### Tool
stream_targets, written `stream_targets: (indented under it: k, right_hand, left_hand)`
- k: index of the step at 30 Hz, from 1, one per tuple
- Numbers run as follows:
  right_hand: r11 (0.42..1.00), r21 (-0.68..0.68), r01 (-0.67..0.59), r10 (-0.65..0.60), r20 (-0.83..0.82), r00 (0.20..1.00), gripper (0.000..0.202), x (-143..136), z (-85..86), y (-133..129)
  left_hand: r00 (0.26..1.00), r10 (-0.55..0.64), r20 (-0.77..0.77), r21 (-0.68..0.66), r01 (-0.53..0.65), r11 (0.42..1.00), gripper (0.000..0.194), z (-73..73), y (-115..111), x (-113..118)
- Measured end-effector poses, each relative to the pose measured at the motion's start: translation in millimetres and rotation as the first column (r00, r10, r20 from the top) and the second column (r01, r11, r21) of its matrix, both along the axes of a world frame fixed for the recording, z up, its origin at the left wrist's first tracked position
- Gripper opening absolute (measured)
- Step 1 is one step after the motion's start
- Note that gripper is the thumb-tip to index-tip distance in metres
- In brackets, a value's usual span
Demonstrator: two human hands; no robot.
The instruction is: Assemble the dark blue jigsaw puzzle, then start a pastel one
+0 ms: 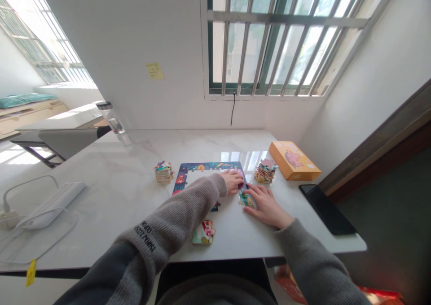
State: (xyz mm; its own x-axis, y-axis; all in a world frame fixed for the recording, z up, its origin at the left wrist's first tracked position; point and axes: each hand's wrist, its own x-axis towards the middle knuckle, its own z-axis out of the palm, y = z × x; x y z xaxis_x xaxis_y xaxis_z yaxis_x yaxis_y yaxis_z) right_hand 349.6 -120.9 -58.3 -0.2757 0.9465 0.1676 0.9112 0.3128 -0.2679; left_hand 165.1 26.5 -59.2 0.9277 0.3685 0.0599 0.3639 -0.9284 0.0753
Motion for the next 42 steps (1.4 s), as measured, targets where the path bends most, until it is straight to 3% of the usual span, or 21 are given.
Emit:
stream_targets:
  k: [8,15,25,34,40,42]
  right_hand:
    - [0.999,0.031,-0.016,0.015,0.041,0.999,0.044,-8.4,-2.2,-3.4]
    - [0.999,0.025,-0.026,0.024,0.051,0.998,0.046,-11.9,-3.5,-6.0]
    - [0.999,0.040,-0.019,0.017,0.044,0.999,0.046,-11.5,-7.3,-7.2]
    - [1.000,0.020,-0.007,0.006,0.064,0.998,0.054,-13.2,-2.5,-7.3]
    - [0.998,0.038,0.058,-0.061,0.088,0.994,0.051,-18.5,2.7,8.2]
    - [0.997,0.044,0.061,-0.066,0.122,0.990,0.050,-23.9,4.8,16.9]
  left_hand:
    - [0.998,-0.045,0.048,-0.009,0.045,0.999,0.044,-5.5,1.2,-2.0]
    - [0.996,0.038,0.083,-0.010,-0.037,0.999,0.044,-4.3,-6.9,-4.5]
    - [0.996,0.041,0.074,-0.007,-0.041,0.999,0.041,-3.8,-6.0,-4.8]
    - [0.992,0.000,0.128,-0.087,0.011,0.996,0.038,-12.1,26.4,-3.2]
    - [0.977,0.205,0.058,-0.016,-0.204,0.979,0.046,-2.2,51.2,-9.2]
    - [0.976,0.217,-0.004,-0.019,-0.217,0.976,0.050,-0.2,52.2,-8.3]
